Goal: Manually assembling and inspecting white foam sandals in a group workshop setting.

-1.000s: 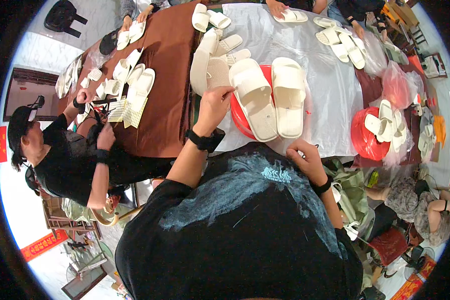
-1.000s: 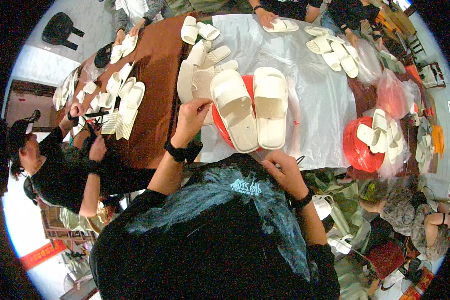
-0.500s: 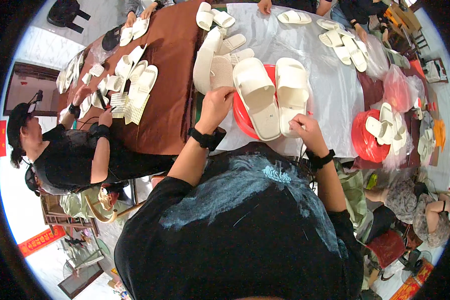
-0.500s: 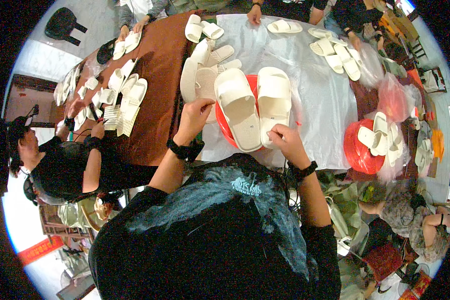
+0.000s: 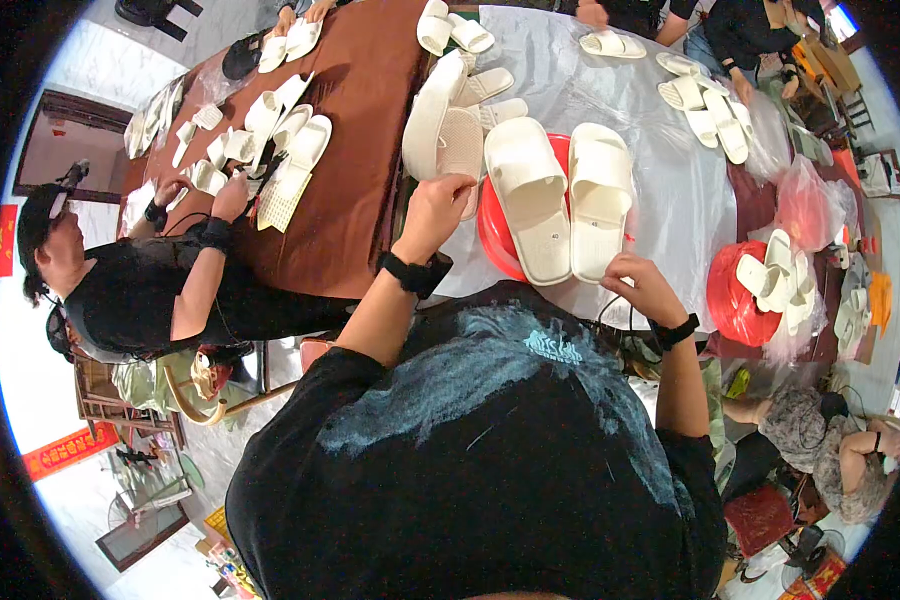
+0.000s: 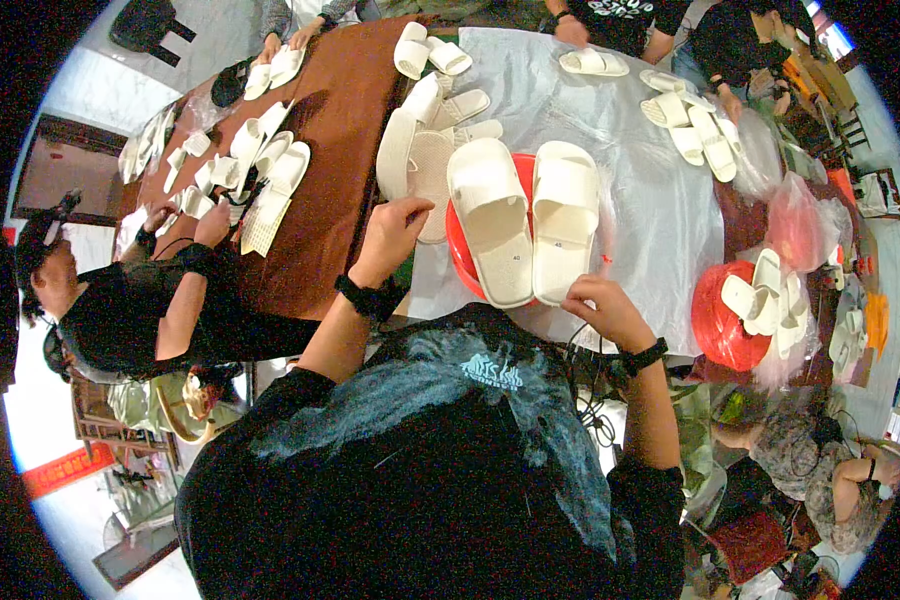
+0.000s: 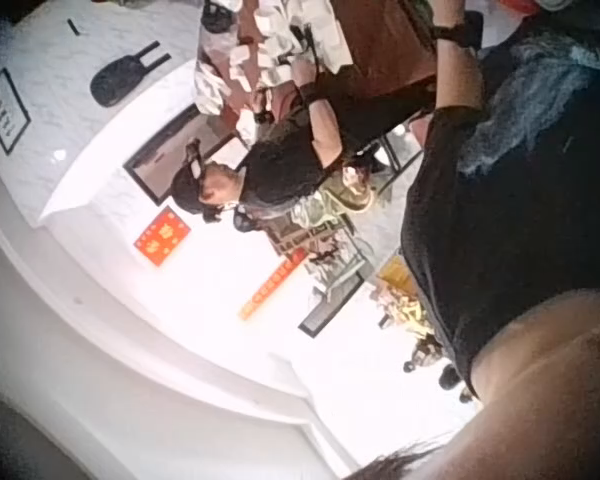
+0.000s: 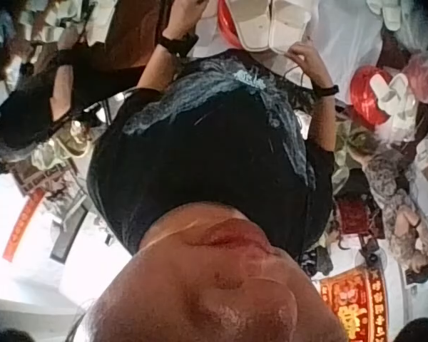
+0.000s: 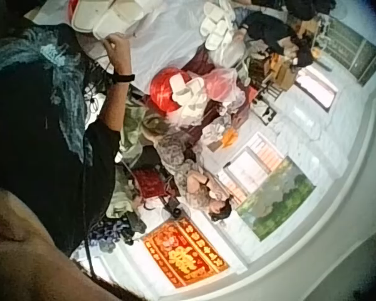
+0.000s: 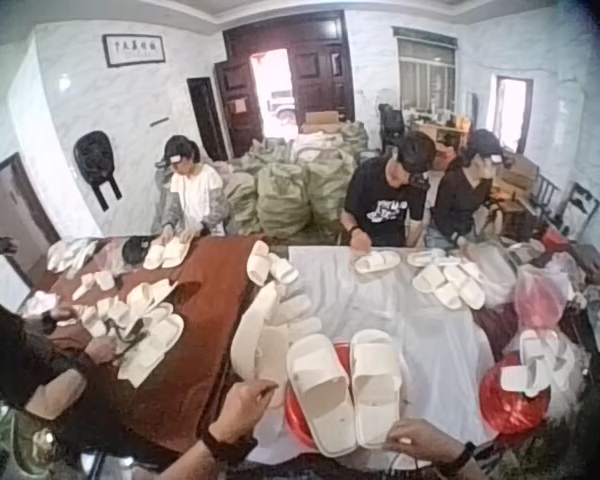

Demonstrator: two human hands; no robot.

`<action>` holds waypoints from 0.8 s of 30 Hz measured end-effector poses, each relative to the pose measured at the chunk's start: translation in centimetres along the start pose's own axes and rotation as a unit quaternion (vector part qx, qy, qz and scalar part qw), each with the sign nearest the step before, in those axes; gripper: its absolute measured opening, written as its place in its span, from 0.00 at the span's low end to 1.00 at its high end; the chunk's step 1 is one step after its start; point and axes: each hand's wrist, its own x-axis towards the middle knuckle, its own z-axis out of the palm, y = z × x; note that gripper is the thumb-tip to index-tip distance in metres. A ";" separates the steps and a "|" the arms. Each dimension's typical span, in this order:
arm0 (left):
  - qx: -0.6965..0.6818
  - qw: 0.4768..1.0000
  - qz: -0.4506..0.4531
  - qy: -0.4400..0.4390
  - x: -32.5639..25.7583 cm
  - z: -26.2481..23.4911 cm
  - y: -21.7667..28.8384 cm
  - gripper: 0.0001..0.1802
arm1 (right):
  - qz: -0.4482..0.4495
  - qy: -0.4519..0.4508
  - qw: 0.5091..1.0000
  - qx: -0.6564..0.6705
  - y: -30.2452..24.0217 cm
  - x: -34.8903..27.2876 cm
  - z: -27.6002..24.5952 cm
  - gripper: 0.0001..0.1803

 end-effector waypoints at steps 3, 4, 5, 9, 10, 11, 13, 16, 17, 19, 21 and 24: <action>-0.004 1.000 -0.002 -0.006 0.4 0.2 0.1 0.09 | 0.017 0.029 0.999 0.007 0.6 0.8 0.0 0.10; -0.004 1.000 0.000 -0.008 0.6 0.2 0.2 0.09 | 0.013 0.044 0.999 0.000 0.7 1.4 -0.1 0.12; 0.000 1.000 -0.008 -0.011 0.8 0.3 0.3 0.09 | 0.013 0.047 0.999 0.000 0.7 1.9 0.0 0.12; -0.005 1.000 -0.006 -0.006 1.5 0.6 0.0 0.09 | 0.051 0.106 0.993 0.001 0.5 4.5 0.4 0.14; -0.005 1.000 -0.004 -0.006 1.8 0.7 -0.1 0.09 | 0.055 0.114 0.992 -0.015 0.5 5.1 0.5 0.13; -0.006 1.000 -0.023 -0.011 2.2 0.8 -0.2 0.09 | 0.058 0.122 0.990 -0.030 0.6 5.6 0.6 0.13; -0.006 0.999 -0.041 -0.012 3.2 0.8 -0.7 0.09 | 0.033 0.138 0.988 -0.059 0.9 6.5 0.9 0.11; -0.007 0.999 -0.036 -0.007 6.0 1.2 -1.9 0.11 | 0.044 0.136 0.985 -0.101 1.3 7.3 1.3 0.10; 0.011 0.999 -0.031 -0.009 7.2 1.5 -2.0 0.11 | 0.045 0.144 0.982 -0.117 1.4 7.4 1.5 0.09; 0.030 0.999 -0.028 -0.007 9.4 2.4 -2.4 0.11 | 0.042 0.150 0.979 -0.133 1.5 7.5 1.7 0.08; 0.061 0.997 -0.030 -0.031 11.4 3.3 -2.5 0.14 | 0.007 0.145 0.971 -0.193 1.5 7.7 1.7 0.08; 0.096 0.993 0.001 -0.074 13.7 5.2 -1.9 0.16 | -0.006 0.146 0.967 -0.208 2.0 7.7 1.8 0.09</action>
